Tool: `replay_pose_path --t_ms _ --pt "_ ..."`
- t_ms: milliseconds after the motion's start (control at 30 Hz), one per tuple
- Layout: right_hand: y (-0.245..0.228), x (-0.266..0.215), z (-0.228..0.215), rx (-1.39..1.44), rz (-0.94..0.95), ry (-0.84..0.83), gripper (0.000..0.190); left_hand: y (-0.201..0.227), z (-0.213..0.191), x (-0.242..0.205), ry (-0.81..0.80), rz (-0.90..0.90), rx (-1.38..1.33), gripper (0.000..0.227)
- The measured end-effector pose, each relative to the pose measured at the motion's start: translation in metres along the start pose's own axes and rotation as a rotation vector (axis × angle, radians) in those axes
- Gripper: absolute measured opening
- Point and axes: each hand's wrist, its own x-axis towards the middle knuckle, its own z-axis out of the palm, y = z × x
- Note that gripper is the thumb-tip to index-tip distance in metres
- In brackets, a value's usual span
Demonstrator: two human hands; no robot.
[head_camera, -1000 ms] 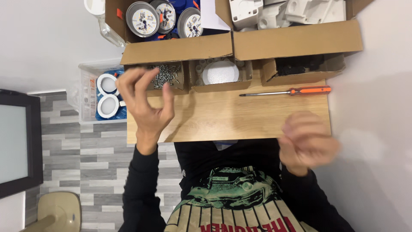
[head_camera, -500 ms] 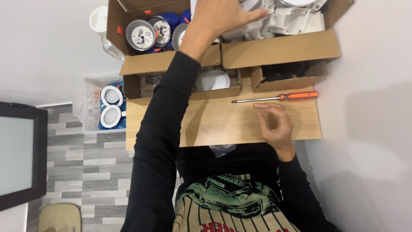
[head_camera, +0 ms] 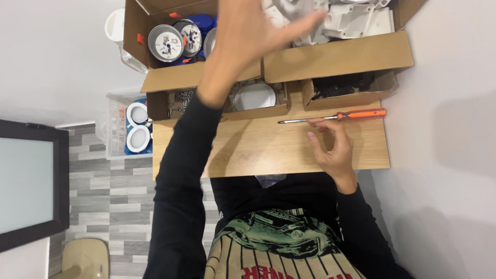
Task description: The person assembles recessed LED light fixtures by inserting plastic diffuser plates into white mounting rings and then pressing metal LED heat sink units into the assembly.
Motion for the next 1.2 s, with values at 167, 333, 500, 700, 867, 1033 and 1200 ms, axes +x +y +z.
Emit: replay_pose_path --t_ms 167,333,500,700,867,1033,1200 --pt "0.004 -0.002 0.003 -0.001 0.006 -0.002 0.021 0.046 -0.021 -0.051 0.071 -0.057 -0.231 0.101" --pt "-0.001 0.001 0.004 0.005 0.027 -0.016 0.018 0.081 -0.004 -0.168 0.144 -0.310 -0.482 0.094" --pt "-0.012 0.014 0.012 0.025 -0.005 -0.066 0.013 0.082 0.009 -0.252 0.155 -0.560 -0.456 0.085" --pt "-0.082 0.079 0.026 0.030 -0.177 -0.297 0.018 0.085 0.011 -0.258 0.130 -0.569 -0.292 0.075" --pt "-0.099 0.123 0.055 -0.196 -0.234 -0.687 0.027 0.087 0.020 -0.258 0.119 -0.547 -0.285 0.070" --pt "-0.084 0.145 0.096 -0.506 -0.073 -1.000 0.051 0.088 0.026 -0.261 0.051 -0.541 -0.248 0.065" --pt "-0.069 0.160 0.118 -0.644 0.191 -1.170 0.067 0.087 0.025 -0.260 -0.051 -0.524 -0.187 0.060"
